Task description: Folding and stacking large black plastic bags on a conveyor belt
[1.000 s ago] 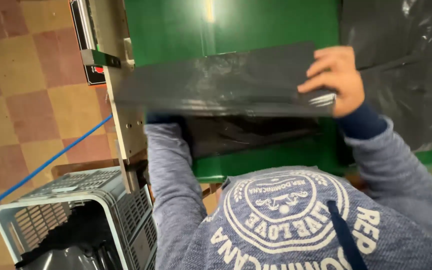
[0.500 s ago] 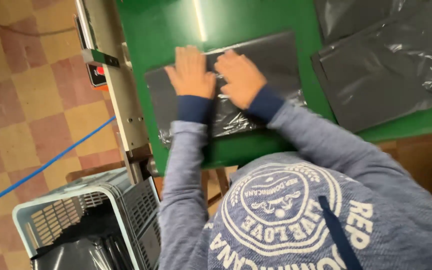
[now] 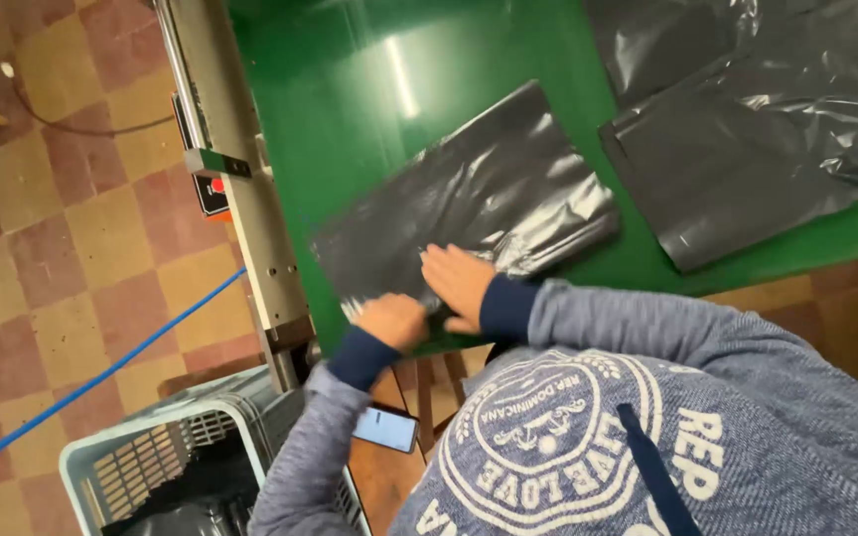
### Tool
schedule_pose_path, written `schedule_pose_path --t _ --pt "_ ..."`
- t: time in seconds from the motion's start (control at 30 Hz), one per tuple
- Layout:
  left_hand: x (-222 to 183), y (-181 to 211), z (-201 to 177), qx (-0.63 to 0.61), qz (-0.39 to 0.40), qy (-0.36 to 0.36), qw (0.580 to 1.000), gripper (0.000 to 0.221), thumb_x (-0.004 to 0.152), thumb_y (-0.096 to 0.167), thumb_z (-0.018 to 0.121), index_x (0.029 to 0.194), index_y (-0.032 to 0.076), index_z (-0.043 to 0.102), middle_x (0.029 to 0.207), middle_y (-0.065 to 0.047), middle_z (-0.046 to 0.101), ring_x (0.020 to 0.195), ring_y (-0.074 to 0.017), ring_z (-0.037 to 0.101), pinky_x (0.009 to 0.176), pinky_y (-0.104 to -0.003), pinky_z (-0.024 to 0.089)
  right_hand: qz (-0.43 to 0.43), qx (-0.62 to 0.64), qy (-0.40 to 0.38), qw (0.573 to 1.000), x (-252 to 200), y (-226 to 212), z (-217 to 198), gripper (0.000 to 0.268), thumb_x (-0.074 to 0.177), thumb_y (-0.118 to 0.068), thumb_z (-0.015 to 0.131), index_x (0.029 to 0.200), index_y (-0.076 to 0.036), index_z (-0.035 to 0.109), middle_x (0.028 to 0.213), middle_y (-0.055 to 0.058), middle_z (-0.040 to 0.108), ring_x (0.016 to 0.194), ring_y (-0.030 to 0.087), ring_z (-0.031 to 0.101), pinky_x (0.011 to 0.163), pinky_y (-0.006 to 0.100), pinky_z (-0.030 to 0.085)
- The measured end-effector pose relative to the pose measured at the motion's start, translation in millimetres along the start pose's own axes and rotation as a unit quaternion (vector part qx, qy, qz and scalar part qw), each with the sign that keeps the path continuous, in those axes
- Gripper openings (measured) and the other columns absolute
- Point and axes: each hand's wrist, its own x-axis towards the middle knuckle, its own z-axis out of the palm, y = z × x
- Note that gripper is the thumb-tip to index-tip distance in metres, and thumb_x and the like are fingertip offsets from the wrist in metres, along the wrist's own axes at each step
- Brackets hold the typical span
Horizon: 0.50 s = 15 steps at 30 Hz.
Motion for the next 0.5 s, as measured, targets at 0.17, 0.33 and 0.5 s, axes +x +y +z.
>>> schedule_pose_path --t 0.17,0.33,0.5 --pt "51 16 -29 -0.227 0.130 -0.017 0.965 0.029 0.093 0.054 0.055 0.086 0.033 0.073 0.090 0.011 0.075 0.094 -0.0167 0.071 0.081 -0.035 0.057 0.008 0.197 0.048 0.979 -119 -17 10 0.060 0.078 -0.024 0.061 0.133 0.001 0.062 0.141 0.019 0.060 0.138 0.037 0.052 0.117 0.047 0.039" --pt "73 -61 -2 -0.784 -0.098 -0.075 0.609 0.091 0.099 0.076 0.017 0.111 0.009 0.077 0.104 -0.004 0.075 0.098 -0.0151 0.066 0.091 -0.027 0.051 0.620 0.438 -0.003 0.651 -162 46 19 0.055 0.078 -0.052 0.085 0.113 -0.011 0.079 0.106 0.016 0.078 0.110 0.035 0.071 0.094 0.045 0.058" --pt "65 -9 -33 -0.398 -0.258 0.156 0.866 0.034 0.098 0.041 0.069 0.104 0.007 0.065 0.089 -0.026 0.071 0.093 -0.0481 0.069 0.076 -0.057 0.053 0.638 0.693 0.126 0.311 -190 79 64 0.018 0.087 -0.036 0.083 0.094 -0.028 0.068 0.067 0.004 0.065 0.062 0.025 0.073 0.049 0.037 0.059"
